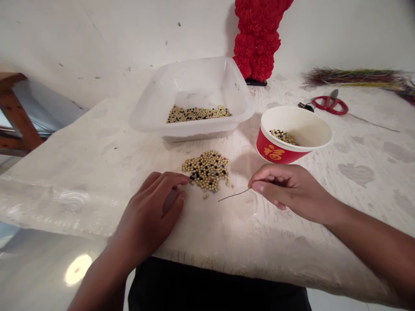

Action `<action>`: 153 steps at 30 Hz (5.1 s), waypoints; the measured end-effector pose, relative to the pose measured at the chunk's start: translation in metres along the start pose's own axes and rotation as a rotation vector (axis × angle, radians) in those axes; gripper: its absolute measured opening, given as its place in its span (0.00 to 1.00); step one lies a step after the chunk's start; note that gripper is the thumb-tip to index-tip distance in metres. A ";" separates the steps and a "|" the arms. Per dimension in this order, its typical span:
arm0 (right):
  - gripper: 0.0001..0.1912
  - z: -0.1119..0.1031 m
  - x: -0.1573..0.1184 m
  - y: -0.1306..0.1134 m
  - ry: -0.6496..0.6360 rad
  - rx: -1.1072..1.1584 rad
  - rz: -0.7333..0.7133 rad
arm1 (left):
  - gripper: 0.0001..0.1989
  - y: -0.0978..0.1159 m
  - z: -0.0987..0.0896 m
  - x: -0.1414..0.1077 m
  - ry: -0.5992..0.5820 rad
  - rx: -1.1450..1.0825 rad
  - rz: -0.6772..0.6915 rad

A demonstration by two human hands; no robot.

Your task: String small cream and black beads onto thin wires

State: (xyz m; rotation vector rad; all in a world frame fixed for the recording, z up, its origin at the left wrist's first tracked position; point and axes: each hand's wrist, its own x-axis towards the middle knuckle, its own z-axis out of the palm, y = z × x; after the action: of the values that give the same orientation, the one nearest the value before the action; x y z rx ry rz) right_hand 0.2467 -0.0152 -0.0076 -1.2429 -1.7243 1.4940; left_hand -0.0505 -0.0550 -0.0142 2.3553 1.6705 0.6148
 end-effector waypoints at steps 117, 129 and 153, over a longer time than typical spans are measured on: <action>0.18 0.020 0.004 -0.016 -0.044 -0.698 -0.387 | 0.03 -0.002 -0.005 0.069 0.432 -0.305 -0.206; 0.13 0.036 0.047 -0.048 0.173 -0.941 -0.370 | 0.03 -0.003 -0.004 0.063 0.479 -0.357 0.011; 0.08 0.058 0.063 -0.050 0.255 -0.479 -0.610 | 0.09 0.001 0.000 0.063 0.481 -0.518 0.485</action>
State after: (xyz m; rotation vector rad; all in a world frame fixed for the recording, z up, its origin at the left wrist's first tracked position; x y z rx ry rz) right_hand 0.1551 0.0158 0.0156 -0.9300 -2.0891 0.5688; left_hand -0.0316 0.0033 0.0000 2.3063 0.8712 1.5843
